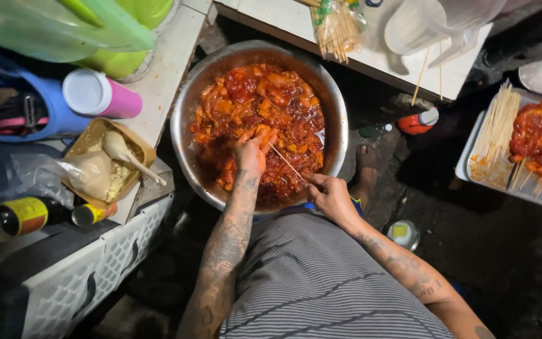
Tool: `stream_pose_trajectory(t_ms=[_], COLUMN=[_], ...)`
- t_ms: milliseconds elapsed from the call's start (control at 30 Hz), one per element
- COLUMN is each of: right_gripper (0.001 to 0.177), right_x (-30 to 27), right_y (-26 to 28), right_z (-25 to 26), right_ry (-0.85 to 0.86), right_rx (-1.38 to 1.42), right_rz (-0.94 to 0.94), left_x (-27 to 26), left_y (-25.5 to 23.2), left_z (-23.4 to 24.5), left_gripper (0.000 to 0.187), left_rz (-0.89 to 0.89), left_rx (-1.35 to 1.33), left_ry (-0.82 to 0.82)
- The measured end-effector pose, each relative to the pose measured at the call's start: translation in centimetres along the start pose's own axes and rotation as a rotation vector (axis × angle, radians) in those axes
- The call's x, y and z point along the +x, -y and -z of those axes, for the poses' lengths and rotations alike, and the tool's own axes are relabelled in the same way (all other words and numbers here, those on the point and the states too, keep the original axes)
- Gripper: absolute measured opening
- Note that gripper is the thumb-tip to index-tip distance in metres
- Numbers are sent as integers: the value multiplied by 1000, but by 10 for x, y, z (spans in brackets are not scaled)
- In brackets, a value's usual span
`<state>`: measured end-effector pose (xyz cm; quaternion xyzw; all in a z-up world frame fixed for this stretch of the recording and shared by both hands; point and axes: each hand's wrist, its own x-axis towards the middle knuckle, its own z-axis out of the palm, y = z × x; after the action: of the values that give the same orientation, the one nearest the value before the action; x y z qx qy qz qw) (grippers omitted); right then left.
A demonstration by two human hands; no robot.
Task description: The person skewers marinated meat pieces from a large metal bowl onto wooden sticks. They use scissors to trim the meat and place the completed skewers onto a tray.
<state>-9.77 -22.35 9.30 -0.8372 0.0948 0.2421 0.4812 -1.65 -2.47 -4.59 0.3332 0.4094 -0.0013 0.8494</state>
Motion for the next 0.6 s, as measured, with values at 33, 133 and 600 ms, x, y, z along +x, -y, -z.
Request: stream_pose_trajectory(t_ms=[33,133,600], right_gripper=[12,9,22], right_x=[0,2,11], right_y=[-2,-11,-56], right_z=[-1,-2,-19], right_ry=[-8,-30,162], right_rx=[3,55,975], right_rz=[-6,-19,-337], left_x=[3,12,32], left_y=[9,29,52], left_z=[1,4,18], left_gripper=[22,22,26], left_rz=[7,-19,235], left_rx=[6,-70,-165], left_ry=[5,-46,-68])
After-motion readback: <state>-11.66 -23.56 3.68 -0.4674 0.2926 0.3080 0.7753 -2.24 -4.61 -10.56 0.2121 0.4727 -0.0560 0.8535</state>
